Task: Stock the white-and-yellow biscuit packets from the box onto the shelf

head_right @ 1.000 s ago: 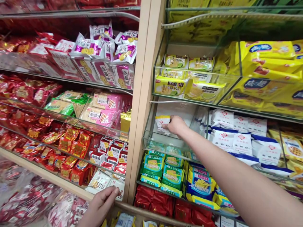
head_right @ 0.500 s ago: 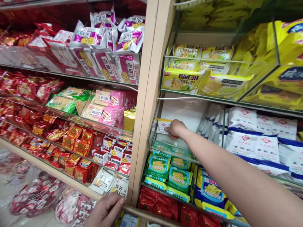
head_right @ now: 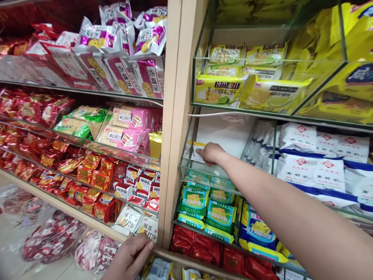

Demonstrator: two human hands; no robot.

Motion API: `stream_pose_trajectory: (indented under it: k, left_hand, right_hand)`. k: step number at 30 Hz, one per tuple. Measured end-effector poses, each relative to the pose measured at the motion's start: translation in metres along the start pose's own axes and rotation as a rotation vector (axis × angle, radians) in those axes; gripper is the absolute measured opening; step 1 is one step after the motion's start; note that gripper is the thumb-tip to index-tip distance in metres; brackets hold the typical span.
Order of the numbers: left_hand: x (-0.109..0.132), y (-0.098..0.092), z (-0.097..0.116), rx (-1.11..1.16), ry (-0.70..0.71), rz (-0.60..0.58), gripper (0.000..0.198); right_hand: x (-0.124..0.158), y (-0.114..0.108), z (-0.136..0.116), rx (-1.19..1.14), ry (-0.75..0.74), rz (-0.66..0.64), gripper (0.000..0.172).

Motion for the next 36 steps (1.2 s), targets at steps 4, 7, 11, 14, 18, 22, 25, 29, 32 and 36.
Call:
stream_pose_trajectory:
  k: [4, 7, 11, 14, 18, 22, 25, 29, 32, 36]
  left_hand:
    - [0.000, -0.001, 0.001, -0.012, -0.007, 0.004, 0.035]
    - [0.000, -0.001, 0.002, -0.027, -0.006, 0.004, 0.035]
    - [0.001, 0.000, 0.002, -0.046, -0.005, 0.009, 0.034]
    - [0.002, 0.000, 0.002, -0.055, 0.002, 0.009, 0.034]
    - [0.004, -0.002, 0.005, -0.098, 0.013, 0.029, 0.033]
    - [0.005, -0.003, 0.006, -0.155, 0.032, 0.053, 0.033]
    - [0.004, -0.002, 0.006, -0.168, 0.037, 0.064, 0.033]
    - [0.005, -0.002, 0.006, -0.196, 0.030, 0.071, 0.033]
    - [0.005, -0.002, 0.007, -0.186, 0.027, 0.072, 0.033]
    - [0.006, -0.002, 0.007, -0.179, 0.028, 0.075, 0.032]
  right_hand:
    - [-0.003, -0.001, 0.000, 0.168, -0.043, 0.014, 0.052]
    - [-0.006, 0.002, -0.002, 0.172, -0.071, -0.002, 0.054]
    - [-0.003, 0.002, -0.005, 0.154, -0.071, -0.012, 0.056]
    - [0.001, 0.002, -0.006, 0.164, -0.056, -0.040, 0.057]
    - [0.005, 0.000, -0.007, 0.179, -0.048, -0.052, 0.060]
    - [0.009, 0.000, -0.005, 0.165, -0.037, -0.056, 0.061]
    - [0.012, 0.000, -0.003, 0.145, -0.024, -0.063, 0.059]
    - [0.012, -0.005, -0.002, 0.087, -0.017, -0.010, 0.051]
    - [0.008, -0.006, 0.000, -0.015, 0.003, 0.041, 0.044]
    - [0.002, 0.002, 0.005, -0.174, 0.046, 0.019, 0.036]
Point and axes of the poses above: each hand's wrist, its own x-axis away from the middle knuckle, its own y-axis out of the palm, z = x × y, the point moved 6 cm from there along -x, towards the middle knuckle, and after that the axes turned 10 degrees about -y, right-handed, at the moved point
